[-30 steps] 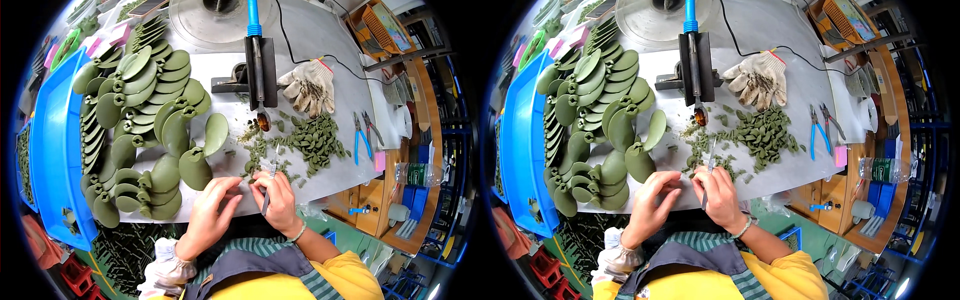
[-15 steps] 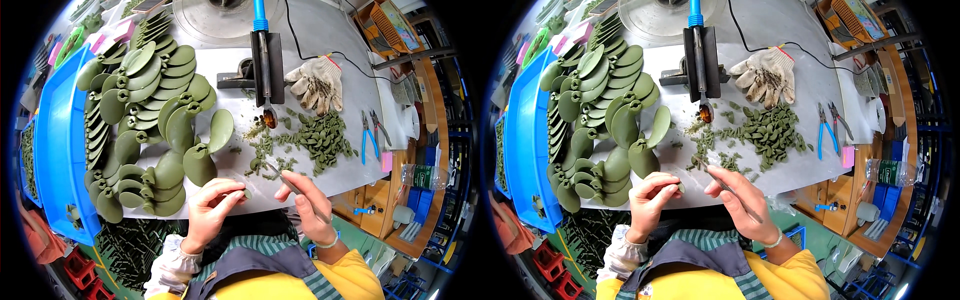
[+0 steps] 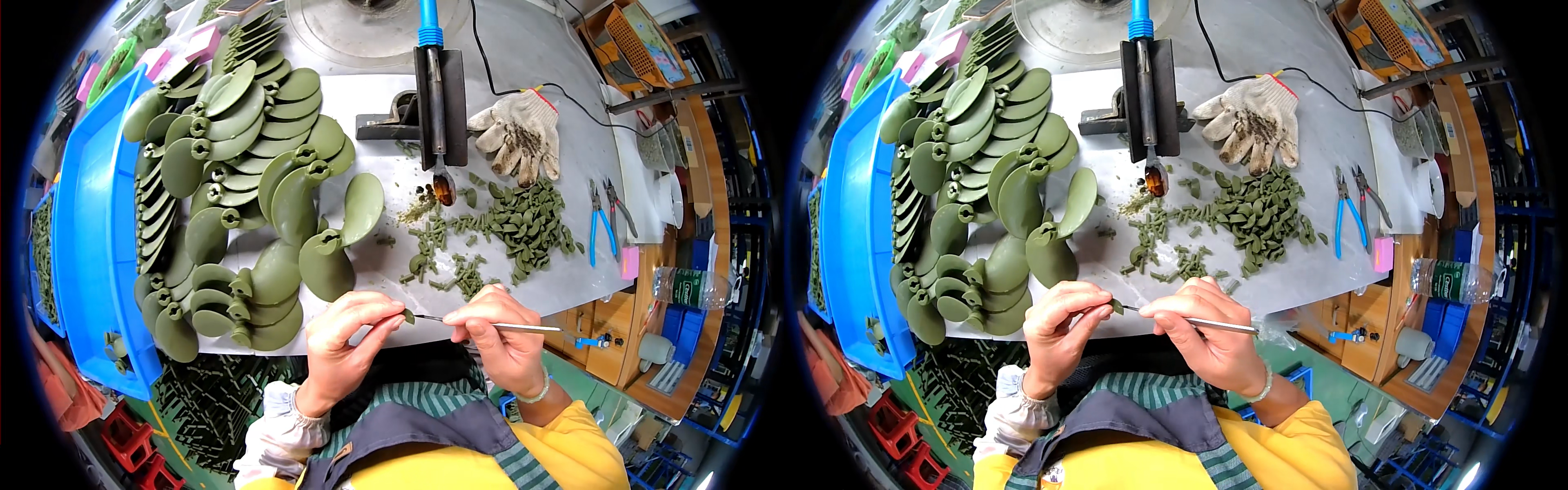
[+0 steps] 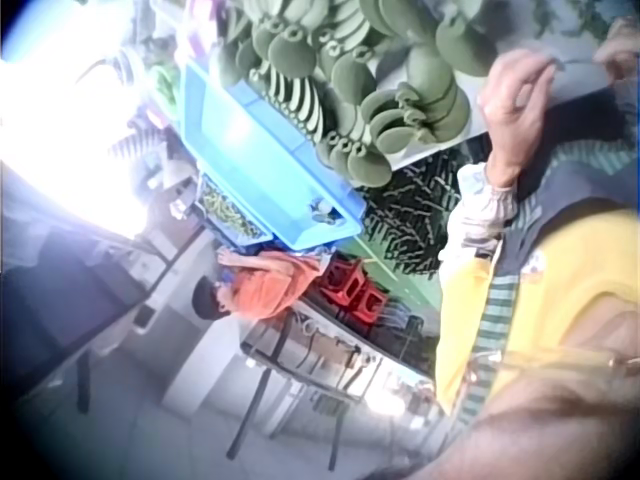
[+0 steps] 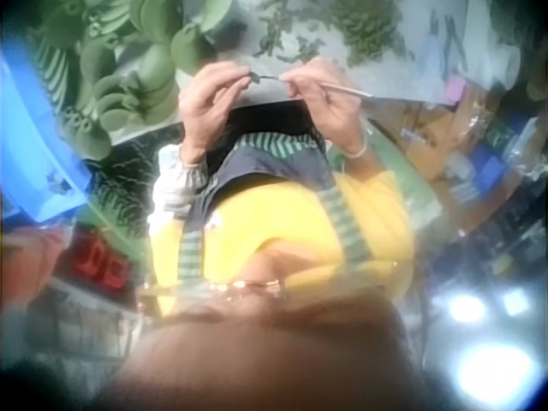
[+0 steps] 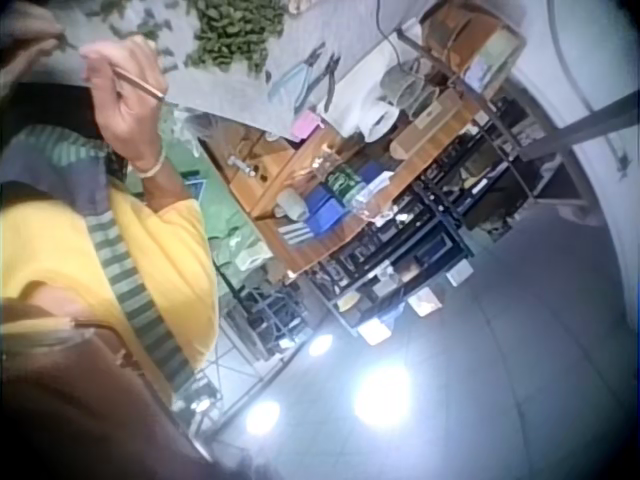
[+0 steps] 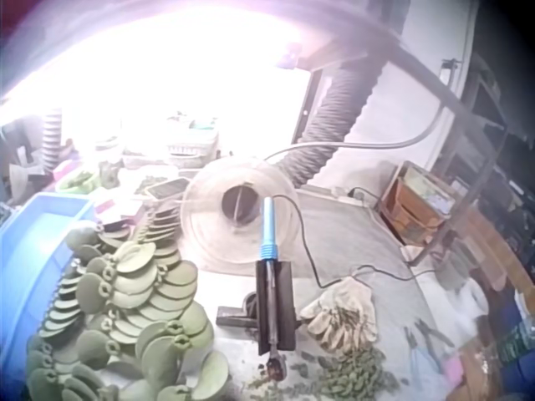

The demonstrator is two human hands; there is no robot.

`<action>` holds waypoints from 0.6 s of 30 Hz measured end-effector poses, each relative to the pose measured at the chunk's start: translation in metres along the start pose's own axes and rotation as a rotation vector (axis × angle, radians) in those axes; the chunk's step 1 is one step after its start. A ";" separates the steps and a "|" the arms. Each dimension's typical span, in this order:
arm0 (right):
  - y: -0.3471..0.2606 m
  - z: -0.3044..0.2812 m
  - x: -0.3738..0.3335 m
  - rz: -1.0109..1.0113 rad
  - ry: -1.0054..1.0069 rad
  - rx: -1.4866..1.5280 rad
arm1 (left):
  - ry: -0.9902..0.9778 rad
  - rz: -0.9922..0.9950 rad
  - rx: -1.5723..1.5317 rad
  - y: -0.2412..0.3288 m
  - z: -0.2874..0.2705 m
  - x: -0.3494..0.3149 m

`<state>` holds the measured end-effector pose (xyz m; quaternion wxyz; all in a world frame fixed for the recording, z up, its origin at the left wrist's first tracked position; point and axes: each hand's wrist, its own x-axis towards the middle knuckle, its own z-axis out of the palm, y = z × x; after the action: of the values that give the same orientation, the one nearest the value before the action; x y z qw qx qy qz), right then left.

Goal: The person trims excess plastic from propeller blades using a craft knife and fits the plastic pieces together by hand.

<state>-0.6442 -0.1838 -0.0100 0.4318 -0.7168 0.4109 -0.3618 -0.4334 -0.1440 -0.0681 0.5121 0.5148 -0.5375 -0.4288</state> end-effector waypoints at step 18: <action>0.002 -0.001 -0.002 0.068 0.130 0.082 | 0.179 0.019 1.180 0.011 -0.038 0.020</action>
<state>-0.6469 -0.1831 -0.0121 0.4450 -0.6591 0.4470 -0.4094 -0.3956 -0.1599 -0.0507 0.1869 0.7415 -0.6443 -0.0082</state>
